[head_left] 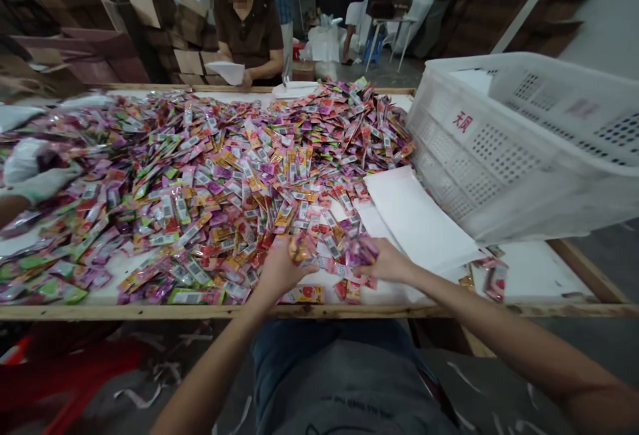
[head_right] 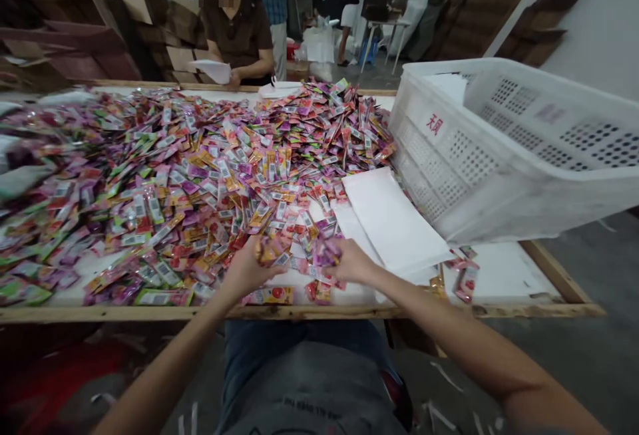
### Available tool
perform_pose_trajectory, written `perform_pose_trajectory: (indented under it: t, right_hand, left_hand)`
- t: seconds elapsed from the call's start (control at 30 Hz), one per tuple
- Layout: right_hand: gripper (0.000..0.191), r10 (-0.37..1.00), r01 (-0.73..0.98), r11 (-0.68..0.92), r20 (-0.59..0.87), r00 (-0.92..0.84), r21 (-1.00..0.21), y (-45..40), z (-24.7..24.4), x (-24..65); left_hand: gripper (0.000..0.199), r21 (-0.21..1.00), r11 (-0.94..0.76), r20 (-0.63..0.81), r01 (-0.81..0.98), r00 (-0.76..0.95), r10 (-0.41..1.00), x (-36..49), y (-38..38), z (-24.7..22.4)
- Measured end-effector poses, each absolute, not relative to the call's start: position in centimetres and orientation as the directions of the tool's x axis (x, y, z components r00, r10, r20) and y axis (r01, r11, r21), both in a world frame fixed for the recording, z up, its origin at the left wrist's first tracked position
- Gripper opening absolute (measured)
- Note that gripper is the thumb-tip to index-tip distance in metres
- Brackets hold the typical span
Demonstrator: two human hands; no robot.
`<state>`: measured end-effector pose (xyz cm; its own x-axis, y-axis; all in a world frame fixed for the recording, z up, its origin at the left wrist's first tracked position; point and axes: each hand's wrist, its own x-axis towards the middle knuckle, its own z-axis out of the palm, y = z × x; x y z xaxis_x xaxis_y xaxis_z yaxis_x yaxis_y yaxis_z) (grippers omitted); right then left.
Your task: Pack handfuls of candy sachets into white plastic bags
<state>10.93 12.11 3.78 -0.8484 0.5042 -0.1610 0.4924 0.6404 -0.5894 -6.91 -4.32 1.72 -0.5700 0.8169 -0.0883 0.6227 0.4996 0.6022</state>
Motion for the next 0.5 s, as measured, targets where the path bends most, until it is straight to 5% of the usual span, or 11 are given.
perform_pose_trajectory:
  t: [0.13,0.2,0.37,0.5]
  right_hand:
    - [0.044,0.476,0.537,0.760,-0.248,-0.844,-0.366,10.2,1.7,10.1]
    - [0.039,0.461,0.549,0.721,-0.299,-0.835,-0.422,10.7,1.5,9.7]
    - [0.020,0.553,0.542,0.411,-0.273,-0.787,-0.733,14.2,3.1,10.4]
    - [0.023,0.636,0.448,0.447,-0.077,-0.768,-0.775,16.5,5.1,11.6]
  left_hand:
    - [0.045,0.288,0.600,-0.200,0.746,-0.566,0.800,-5.2,-1.6,0.8]
    - [0.041,0.267,0.563,-0.220,0.782,-0.519,0.826,-5.9,-1.5,1.0]
    - [0.023,0.569,0.436,-0.168,0.697,-0.421,0.892,-9.2,-2.7,2.5]
    - [0.009,0.759,0.366,-0.106,0.539,-0.453,0.885,-11.1,-3.8,4.7]
